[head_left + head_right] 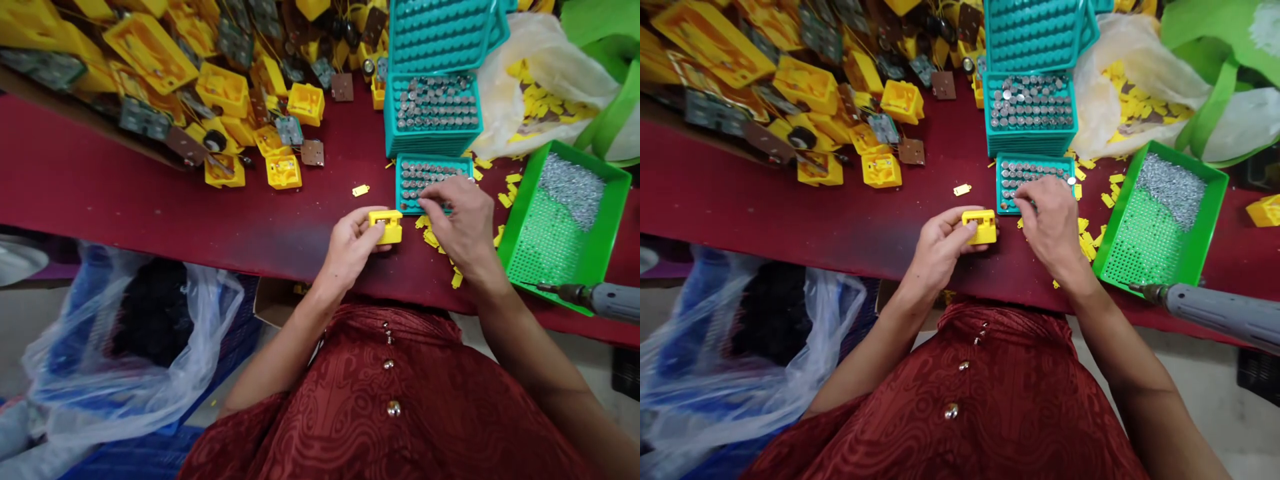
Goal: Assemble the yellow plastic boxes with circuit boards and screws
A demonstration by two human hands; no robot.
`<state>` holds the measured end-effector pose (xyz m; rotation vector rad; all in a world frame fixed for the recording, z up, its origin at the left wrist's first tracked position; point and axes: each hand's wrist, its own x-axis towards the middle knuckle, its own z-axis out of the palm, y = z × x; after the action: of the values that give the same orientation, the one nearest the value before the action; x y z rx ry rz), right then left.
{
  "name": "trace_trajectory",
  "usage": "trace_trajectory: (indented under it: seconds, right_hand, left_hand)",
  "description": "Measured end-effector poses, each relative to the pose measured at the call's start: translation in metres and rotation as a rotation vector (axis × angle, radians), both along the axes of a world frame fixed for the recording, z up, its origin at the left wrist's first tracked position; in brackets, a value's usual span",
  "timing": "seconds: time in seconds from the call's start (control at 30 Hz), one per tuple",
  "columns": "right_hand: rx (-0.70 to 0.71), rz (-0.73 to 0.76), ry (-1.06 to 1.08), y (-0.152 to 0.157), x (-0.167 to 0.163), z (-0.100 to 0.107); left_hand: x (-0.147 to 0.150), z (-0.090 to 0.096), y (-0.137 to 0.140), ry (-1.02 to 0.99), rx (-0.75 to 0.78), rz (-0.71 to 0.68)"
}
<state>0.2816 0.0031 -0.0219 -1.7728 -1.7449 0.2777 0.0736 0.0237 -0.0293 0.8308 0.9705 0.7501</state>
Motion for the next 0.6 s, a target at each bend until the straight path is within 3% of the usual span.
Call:
trace_trajectory:
  seconds: [0.17,0.4,0.6]
  right_hand:
    - [0.001,0.023,-0.147,0.004,-0.013,-0.013]
    - [-0.14,0.031,-0.244,0.004,-0.022,-0.008]
    - [-0.148,-0.015,-0.236,0.005,-0.022,-0.01]
  left_hand:
    - [-0.005,0.005,0.004,-0.006,-0.069,0.085]
    - [-0.008,0.007,0.004,-0.045,-0.086,0.128]
    - [-0.008,0.004,-0.001,-0.109,-0.102,0.104]
